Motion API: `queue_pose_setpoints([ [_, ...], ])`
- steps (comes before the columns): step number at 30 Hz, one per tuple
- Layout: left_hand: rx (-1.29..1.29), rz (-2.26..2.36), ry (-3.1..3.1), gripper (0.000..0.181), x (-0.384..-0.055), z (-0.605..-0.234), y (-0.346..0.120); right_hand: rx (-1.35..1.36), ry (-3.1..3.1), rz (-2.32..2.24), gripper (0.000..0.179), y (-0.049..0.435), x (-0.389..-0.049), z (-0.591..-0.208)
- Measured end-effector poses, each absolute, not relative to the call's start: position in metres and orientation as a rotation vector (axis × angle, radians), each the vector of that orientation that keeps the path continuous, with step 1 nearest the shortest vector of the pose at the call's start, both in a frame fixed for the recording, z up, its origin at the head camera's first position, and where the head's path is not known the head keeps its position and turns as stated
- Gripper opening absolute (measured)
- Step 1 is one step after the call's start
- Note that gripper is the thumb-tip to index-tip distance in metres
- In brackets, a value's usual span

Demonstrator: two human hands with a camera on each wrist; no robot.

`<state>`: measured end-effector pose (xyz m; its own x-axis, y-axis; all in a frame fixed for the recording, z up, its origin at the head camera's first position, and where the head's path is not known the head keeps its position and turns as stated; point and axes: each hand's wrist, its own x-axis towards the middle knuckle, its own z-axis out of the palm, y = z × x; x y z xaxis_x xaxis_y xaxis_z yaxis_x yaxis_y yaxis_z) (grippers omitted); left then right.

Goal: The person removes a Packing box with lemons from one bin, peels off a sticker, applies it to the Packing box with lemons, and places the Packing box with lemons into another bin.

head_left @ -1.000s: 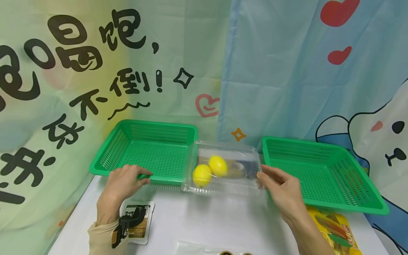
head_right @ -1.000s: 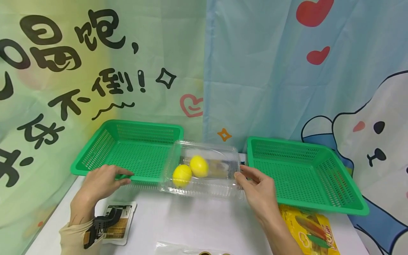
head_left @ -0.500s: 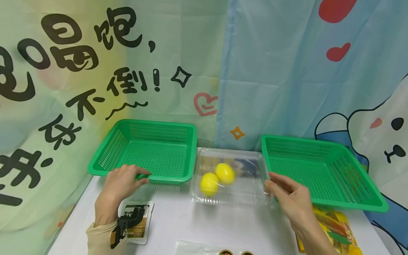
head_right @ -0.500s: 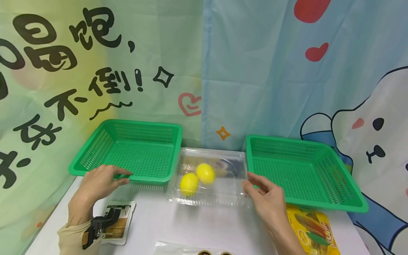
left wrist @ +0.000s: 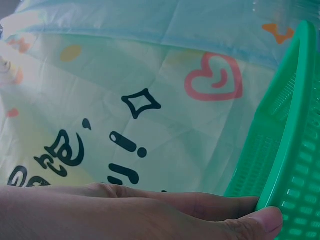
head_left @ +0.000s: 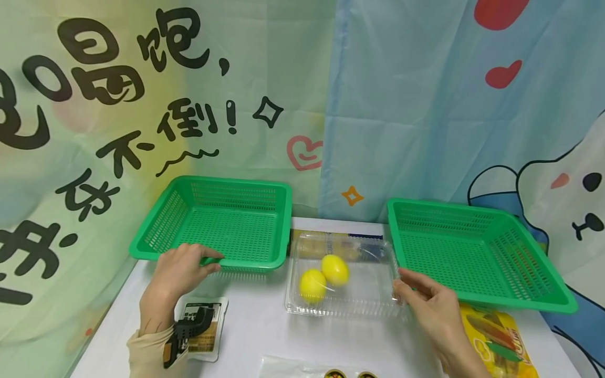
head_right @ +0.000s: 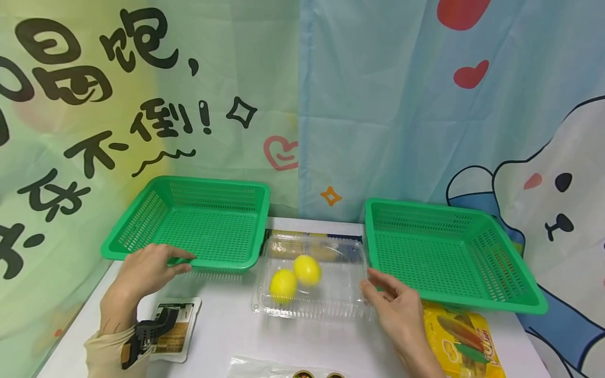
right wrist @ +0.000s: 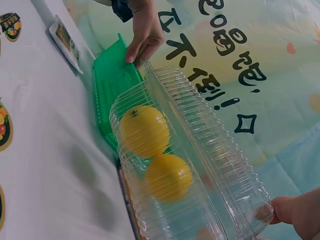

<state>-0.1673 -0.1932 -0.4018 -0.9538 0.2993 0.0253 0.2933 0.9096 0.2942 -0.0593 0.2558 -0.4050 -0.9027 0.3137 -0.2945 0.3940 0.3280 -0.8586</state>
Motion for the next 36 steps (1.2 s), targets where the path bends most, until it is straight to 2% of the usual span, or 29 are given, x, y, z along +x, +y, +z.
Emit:
queue_pose_setpoints([
  [36,0.449,0.48,3.025,0.027,-0.168,-0.4,-0.192,0.701,2.476,-1.827,0.047,0.248,-0.055,-0.458],
])
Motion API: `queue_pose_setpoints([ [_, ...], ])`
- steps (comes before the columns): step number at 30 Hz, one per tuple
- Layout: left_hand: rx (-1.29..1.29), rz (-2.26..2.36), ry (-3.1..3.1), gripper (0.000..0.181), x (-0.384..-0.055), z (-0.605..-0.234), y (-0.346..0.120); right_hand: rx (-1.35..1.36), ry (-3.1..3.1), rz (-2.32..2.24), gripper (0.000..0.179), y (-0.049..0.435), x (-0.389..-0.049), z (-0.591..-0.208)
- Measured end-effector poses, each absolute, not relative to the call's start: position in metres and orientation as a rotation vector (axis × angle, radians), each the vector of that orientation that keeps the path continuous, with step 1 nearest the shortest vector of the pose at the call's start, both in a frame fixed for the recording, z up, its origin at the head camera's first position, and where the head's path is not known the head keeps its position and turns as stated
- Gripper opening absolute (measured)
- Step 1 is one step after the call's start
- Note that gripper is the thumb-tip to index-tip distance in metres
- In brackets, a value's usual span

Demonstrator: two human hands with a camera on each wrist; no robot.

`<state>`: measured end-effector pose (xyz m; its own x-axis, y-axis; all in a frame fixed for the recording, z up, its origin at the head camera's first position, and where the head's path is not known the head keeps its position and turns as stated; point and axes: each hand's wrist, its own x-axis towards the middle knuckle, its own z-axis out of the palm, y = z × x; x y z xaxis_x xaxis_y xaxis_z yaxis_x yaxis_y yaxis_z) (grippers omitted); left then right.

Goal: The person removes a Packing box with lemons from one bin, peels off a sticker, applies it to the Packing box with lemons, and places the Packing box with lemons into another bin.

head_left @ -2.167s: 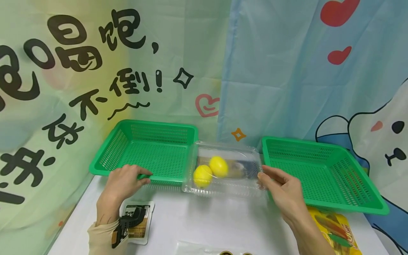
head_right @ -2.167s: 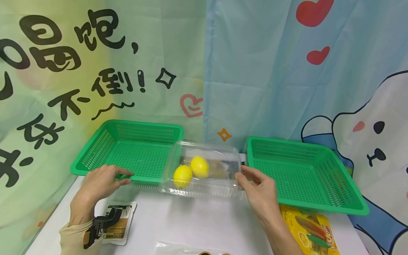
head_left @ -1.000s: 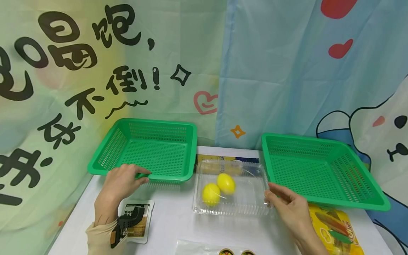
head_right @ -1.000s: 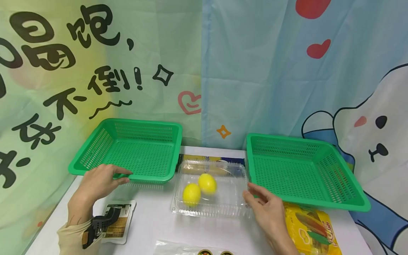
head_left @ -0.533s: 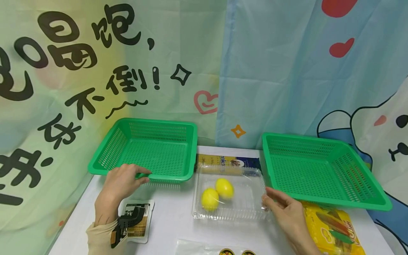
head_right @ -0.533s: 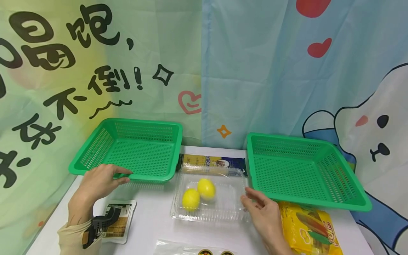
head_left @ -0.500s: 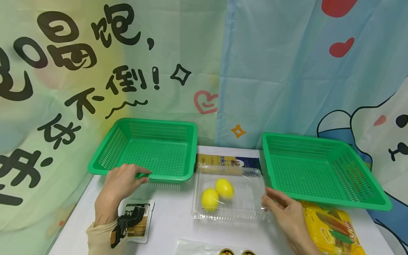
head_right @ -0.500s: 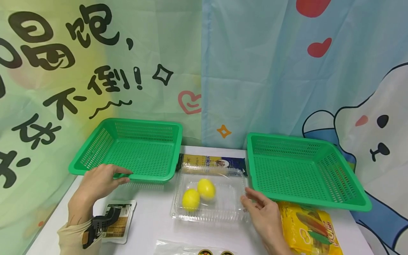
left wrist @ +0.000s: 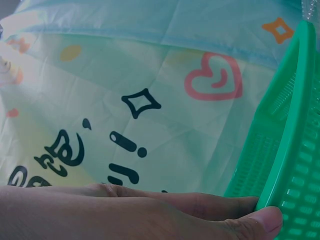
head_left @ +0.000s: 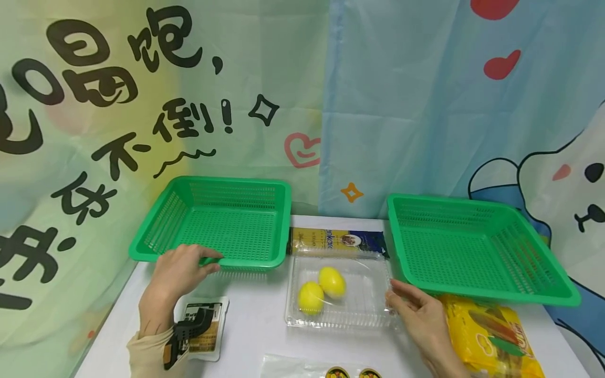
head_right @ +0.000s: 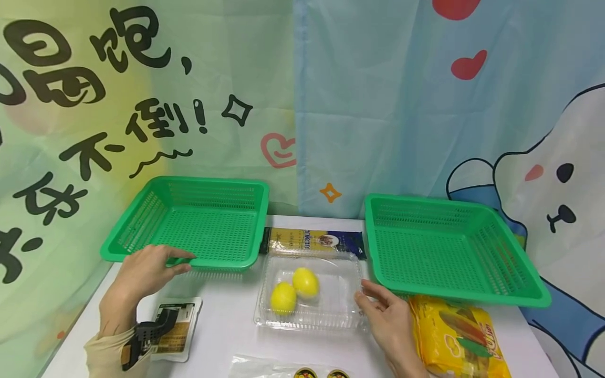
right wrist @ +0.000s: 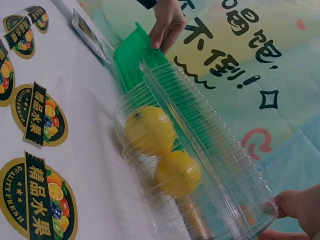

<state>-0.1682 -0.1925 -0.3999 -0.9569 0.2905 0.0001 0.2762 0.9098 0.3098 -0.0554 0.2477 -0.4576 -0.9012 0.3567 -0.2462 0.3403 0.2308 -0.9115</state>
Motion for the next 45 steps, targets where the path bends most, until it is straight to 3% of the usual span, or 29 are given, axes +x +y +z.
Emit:
queue_pose_setpoints([
  [6,0.465,0.478,3.016,0.028,-0.167,-0.4,-0.193,-0.7,-2.473,1.801,0.047,0.248,-0.056,-0.46],
  [12,0.553,0.576,3.044,0.044,-0.162,-0.397,-0.188,-0.726,-2.516,1.711,0.047,0.246,-0.054,-0.465],
  [19,0.951,0.815,3.132,0.02,-0.122,-0.387,-0.134,-0.731,-2.571,1.563,0.051,0.244,-0.047,-0.469],
  [24,1.24,0.892,2.739,0.016,-0.081,-0.419,-0.094,-0.673,-2.467,1.3,0.039,0.231,-0.039,-0.462],
  [30,1.273,0.536,2.498,0.024,-0.056,-0.467,-0.059,-0.467,-2.295,1.067,0.012,0.209,-0.022,-0.444],
  [37,1.369,0.222,2.611,0.039,-0.043,-0.508,-0.034,-0.217,-2.349,1.032,0.027,0.178,-0.008,-0.446],
  [45,1.383,0.07,2.748,0.048,-0.039,-0.511,-0.026,-0.136,-2.36,1.03,0.034,0.171,-0.004,-0.455],
])
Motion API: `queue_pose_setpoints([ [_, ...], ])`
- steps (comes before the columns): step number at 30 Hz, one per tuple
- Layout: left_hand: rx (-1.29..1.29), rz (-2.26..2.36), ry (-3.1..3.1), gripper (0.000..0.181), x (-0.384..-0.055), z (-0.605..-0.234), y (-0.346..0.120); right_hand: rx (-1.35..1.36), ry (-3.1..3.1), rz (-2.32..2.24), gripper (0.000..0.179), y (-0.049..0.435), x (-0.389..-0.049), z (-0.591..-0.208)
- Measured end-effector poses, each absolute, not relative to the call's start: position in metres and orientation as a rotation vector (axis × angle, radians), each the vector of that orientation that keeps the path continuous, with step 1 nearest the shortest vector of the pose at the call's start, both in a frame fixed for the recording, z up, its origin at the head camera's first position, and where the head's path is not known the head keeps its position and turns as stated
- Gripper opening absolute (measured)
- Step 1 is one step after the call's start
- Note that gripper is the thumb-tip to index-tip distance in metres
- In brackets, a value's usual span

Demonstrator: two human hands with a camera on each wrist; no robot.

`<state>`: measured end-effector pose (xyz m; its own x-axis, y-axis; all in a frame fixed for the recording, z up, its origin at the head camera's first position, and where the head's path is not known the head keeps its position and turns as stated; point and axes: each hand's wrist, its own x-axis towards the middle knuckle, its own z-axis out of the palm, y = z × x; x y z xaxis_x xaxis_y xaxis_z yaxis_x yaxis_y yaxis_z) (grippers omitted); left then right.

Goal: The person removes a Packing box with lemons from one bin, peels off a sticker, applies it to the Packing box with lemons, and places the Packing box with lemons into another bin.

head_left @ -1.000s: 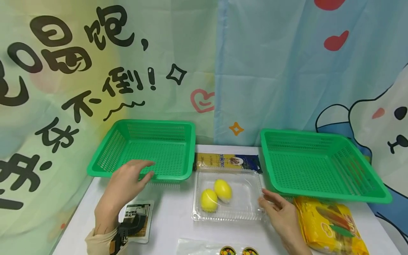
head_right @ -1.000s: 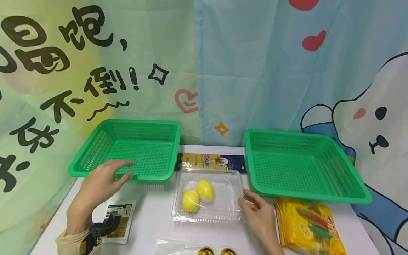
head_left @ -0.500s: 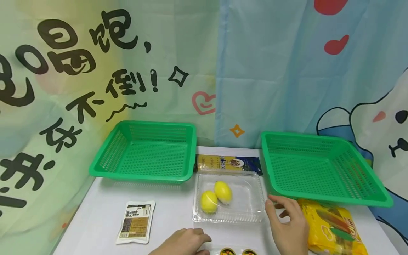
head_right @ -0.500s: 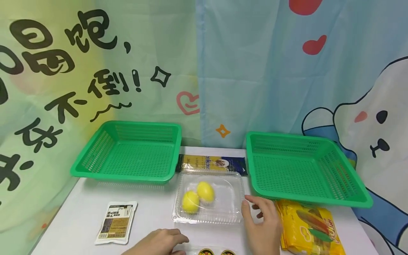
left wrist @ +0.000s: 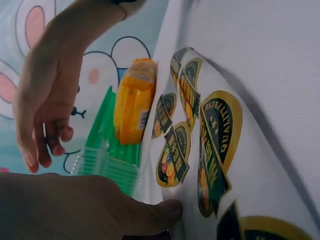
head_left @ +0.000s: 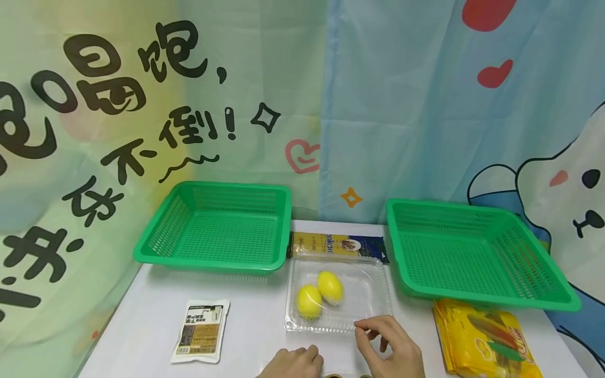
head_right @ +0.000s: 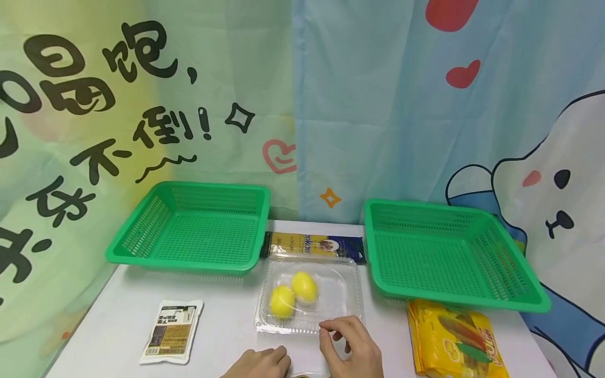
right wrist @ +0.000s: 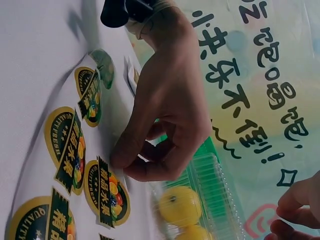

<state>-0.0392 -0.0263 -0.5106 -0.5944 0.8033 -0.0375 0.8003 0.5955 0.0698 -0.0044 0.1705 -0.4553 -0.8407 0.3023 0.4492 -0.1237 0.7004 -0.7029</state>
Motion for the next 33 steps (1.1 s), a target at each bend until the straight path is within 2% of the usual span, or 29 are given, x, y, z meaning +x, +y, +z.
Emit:
queue_pose_setpoints([
  [3,1.387,0.044,2.744,0.049,-0.04,-0.506,-0.026,-0.004,-2.343,1.043,0.037,0.174,-0.004,-0.46],
  [8,1.439,0.055,2.79,0.053,-0.04,-0.489,-0.032,0.424,-2.387,0.934,0.042,0.179,-0.002,-0.468],
  [12,1.495,0.082,2.806,0.054,-0.043,-0.478,-0.036,0.675,-2.439,0.728,0.031,0.184,-0.003,-0.474],
  [15,1.543,0.074,2.833,0.048,-0.046,-0.474,-0.039,0.799,-2.403,0.66,0.016,0.188,-0.006,-0.479],
  [16,1.566,0.065,2.853,0.046,-0.047,-0.473,-0.039,0.829,-2.384,0.662,0.014,0.19,-0.008,-0.48],
  [20,1.637,0.098,2.924,0.043,-0.05,-0.475,-0.041,0.916,-2.31,0.695,0.035,0.193,-0.012,-0.485],
  [22,1.663,0.134,2.954,0.045,-0.052,-0.476,-0.042,0.932,-2.289,0.7,0.039,0.193,-0.013,-0.486],
  [26,1.705,0.193,2.987,0.048,-0.055,-0.477,-0.043,0.936,-2.271,0.696,0.039,0.194,-0.014,-0.487],
  [33,1.717,0.205,2.998,0.035,-0.056,-0.476,-0.04,0.931,-2.287,0.696,0.032,0.193,-0.012,-0.491],
])
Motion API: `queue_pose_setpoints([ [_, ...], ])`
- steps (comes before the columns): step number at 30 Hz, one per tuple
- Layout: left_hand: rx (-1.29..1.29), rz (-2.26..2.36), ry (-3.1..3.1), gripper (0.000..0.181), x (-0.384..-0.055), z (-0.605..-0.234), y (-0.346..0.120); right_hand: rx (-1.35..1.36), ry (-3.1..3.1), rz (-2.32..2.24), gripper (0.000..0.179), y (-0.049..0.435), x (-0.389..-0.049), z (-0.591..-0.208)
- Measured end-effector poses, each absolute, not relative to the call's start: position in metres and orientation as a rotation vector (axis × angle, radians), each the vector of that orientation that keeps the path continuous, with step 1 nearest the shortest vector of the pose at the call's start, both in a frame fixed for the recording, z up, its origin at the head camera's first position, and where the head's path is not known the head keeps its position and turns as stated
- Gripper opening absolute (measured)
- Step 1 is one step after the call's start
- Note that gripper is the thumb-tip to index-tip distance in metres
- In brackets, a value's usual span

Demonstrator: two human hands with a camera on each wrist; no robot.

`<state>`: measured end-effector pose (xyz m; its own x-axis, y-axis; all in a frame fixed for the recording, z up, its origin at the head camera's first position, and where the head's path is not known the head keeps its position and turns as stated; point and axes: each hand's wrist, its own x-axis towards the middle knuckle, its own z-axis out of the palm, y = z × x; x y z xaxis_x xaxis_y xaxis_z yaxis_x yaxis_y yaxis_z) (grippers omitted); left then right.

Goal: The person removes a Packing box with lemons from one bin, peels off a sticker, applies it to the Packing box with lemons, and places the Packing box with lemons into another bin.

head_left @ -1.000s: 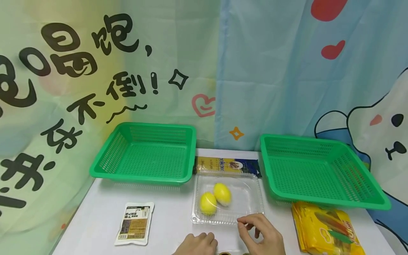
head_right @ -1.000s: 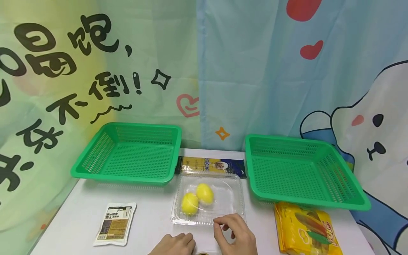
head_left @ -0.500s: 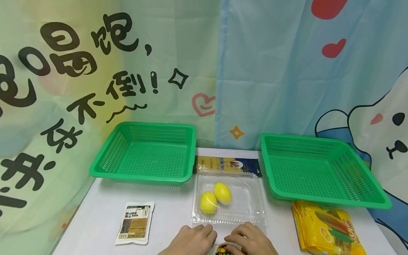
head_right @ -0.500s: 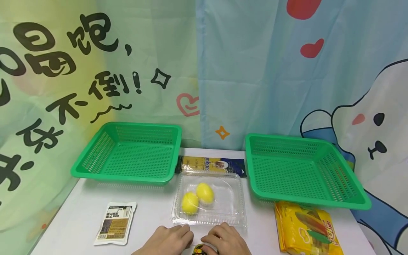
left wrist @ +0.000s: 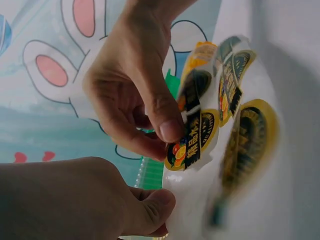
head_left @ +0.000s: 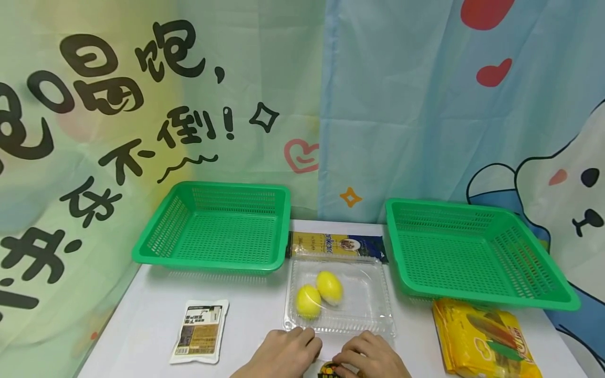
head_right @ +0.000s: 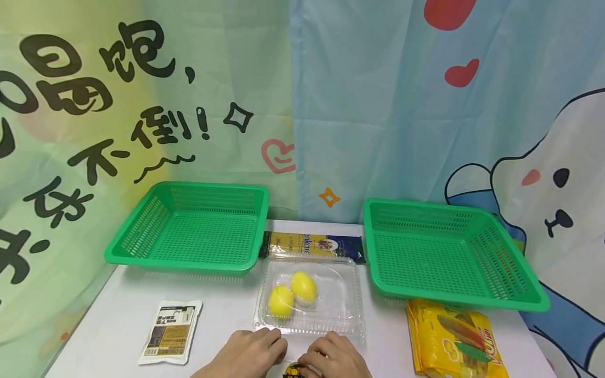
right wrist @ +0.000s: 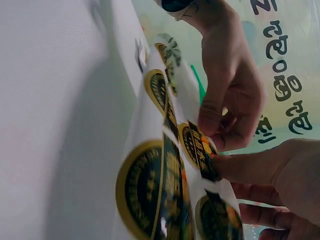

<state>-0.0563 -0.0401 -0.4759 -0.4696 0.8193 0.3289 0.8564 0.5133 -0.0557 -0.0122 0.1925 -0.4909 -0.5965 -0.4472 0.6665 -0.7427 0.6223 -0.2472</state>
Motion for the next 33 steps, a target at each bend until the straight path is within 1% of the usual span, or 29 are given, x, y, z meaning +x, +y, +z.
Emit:
queue_pose_setpoints([
  [4,-1.403,-0.165,-2.451,0.035,-0.055,-0.477,-0.039,0.961,-2.308,0.741,0.024,0.193,-0.012,-0.494],
  [7,-1.396,-0.159,-2.443,0.038,-0.054,-0.479,-0.038,0.941,-2.328,0.76,0.012,0.193,-0.011,-0.494],
  [8,-1.394,-0.155,-2.439,0.038,-0.054,-0.479,-0.038,0.924,-2.342,0.765,0.011,0.193,-0.01,-0.493],
  [12,-1.4,-0.154,-2.451,0.037,-0.055,-0.478,-0.037,0.857,-2.397,0.78,0.032,0.193,-0.006,-0.491],
  [14,-1.41,-0.139,-2.457,0.037,-0.055,-0.477,-0.037,0.844,-2.412,0.779,0.036,0.192,-0.005,-0.49],
  [18,-1.426,-0.084,-2.445,0.031,-0.054,-0.479,-0.036,0.814,-2.487,0.817,0.032,0.195,-0.003,-0.485],
  [22,-1.439,-0.003,-2.424,0.02,-0.053,-0.483,-0.034,0.729,-2.578,1.032,0.028,0.2,0.0,-0.471],
  [24,-1.439,0.06,-2.41,0.019,-0.053,-0.486,-0.033,0.671,-2.583,1.115,0.028,0.203,-0.002,-0.46],
  [27,-1.433,0.13,-2.387,0.019,-0.052,-0.487,-0.032,0.575,-2.578,1.109,0.032,0.206,-0.01,-0.443],
  [29,-1.425,0.094,-2.388,0.021,-0.052,-0.485,-0.032,0.511,-2.588,1.078,0.032,0.208,-0.019,-0.432],
  [33,-1.367,-0.219,-2.417,0.018,-0.055,-0.473,-0.031,0.424,-2.637,1.057,0.023,0.209,-0.043,-0.418],
])
